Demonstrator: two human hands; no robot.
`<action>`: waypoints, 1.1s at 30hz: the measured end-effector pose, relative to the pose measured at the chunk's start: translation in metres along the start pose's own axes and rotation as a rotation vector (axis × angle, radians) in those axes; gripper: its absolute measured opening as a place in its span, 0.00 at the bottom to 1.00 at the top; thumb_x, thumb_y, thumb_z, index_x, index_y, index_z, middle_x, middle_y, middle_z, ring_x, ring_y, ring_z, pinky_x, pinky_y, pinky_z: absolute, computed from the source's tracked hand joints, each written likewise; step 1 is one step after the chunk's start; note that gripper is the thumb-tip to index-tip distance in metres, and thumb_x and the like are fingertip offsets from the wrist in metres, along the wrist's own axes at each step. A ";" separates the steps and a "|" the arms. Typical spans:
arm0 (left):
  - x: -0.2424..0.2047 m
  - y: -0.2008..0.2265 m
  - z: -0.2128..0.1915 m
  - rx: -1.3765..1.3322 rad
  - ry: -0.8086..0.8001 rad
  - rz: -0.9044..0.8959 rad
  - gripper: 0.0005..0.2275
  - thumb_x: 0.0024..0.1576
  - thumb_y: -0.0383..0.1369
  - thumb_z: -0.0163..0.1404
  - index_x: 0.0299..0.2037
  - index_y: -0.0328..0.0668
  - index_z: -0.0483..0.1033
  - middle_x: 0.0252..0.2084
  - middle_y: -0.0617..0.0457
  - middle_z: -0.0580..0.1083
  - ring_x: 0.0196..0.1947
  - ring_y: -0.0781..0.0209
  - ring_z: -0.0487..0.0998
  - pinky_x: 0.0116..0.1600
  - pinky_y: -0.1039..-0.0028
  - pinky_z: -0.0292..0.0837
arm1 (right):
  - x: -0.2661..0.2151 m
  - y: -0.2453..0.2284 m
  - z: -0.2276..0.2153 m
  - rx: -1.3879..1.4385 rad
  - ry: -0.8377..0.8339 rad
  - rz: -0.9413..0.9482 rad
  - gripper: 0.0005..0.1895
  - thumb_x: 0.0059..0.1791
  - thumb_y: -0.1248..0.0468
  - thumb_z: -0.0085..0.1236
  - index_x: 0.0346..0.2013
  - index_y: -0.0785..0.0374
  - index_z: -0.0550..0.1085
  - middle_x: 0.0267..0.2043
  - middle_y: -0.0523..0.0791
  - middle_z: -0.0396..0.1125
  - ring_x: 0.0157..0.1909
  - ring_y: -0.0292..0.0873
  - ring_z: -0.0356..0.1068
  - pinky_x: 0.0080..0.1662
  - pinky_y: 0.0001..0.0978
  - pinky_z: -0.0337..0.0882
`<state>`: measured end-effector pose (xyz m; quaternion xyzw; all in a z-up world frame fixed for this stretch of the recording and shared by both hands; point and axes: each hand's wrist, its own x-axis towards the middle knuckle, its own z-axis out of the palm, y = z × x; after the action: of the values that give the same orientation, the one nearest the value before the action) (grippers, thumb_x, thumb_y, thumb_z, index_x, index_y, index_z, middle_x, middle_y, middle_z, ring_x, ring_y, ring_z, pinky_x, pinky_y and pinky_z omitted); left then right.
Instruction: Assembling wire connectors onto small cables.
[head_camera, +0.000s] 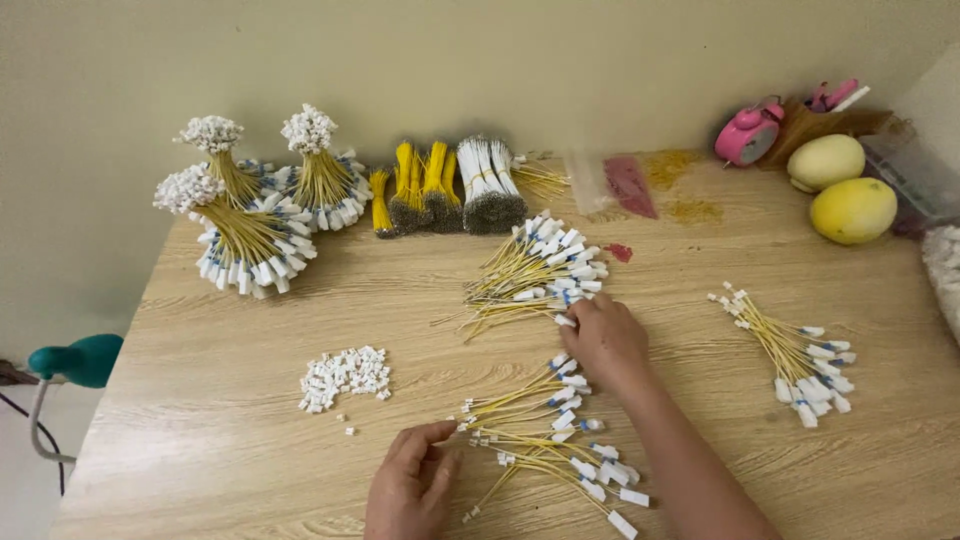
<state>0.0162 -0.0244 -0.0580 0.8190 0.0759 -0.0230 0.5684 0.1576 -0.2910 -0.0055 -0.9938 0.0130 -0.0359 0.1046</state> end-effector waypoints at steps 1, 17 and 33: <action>-0.001 0.001 -0.001 0.001 0.004 -0.001 0.16 0.53 0.27 0.59 0.52 0.44 0.81 0.41 0.55 0.77 0.33 0.65 0.79 0.41 0.77 0.78 | -0.002 -0.002 -0.005 0.002 0.000 -0.004 0.13 0.47 0.54 0.61 0.42 0.56 0.78 0.45 0.47 0.70 0.48 0.51 0.70 0.48 0.47 0.71; -0.022 0.095 -0.036 0.338 0.313 0.633 0.13 0.57 0.35 0.57 0.49 0.42 0.79 0.51 0.50 0.79 0.61 0.44 0.72 0.72 0.43 0.41 | -0.091 -0.087 -0.093 0.515 0.300 -0.846 0.11 0.40 0.68 0.68 0.33 0.58 0.74 0.38 0.43 0.75 0.41 0.45 0.75 0.44 0.37 0.72; -0.023 0.053 -0.049 -0.078 0.111 0.203 0.05 0.58 0.34 0.57 0.35 0.44 0.83 0.31 0.57 0.82 0.34 0.65 0.82 0.76 0.54 0.49 | -0.094 -0.093 -0.063 0.626 0.080 -0.754 0.15 0.45 0.57 0.65 0.43 0.61 0.78 0.47 0.46 0.74 0.49 0.46 0.74 0.49 0.37 0.72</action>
<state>-0.0010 0.0010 0.0117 0.7998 0.0247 0.0828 0.5941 0.0614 -0.2102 0.0691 -0.8481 -0.3552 -0.1113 0.3772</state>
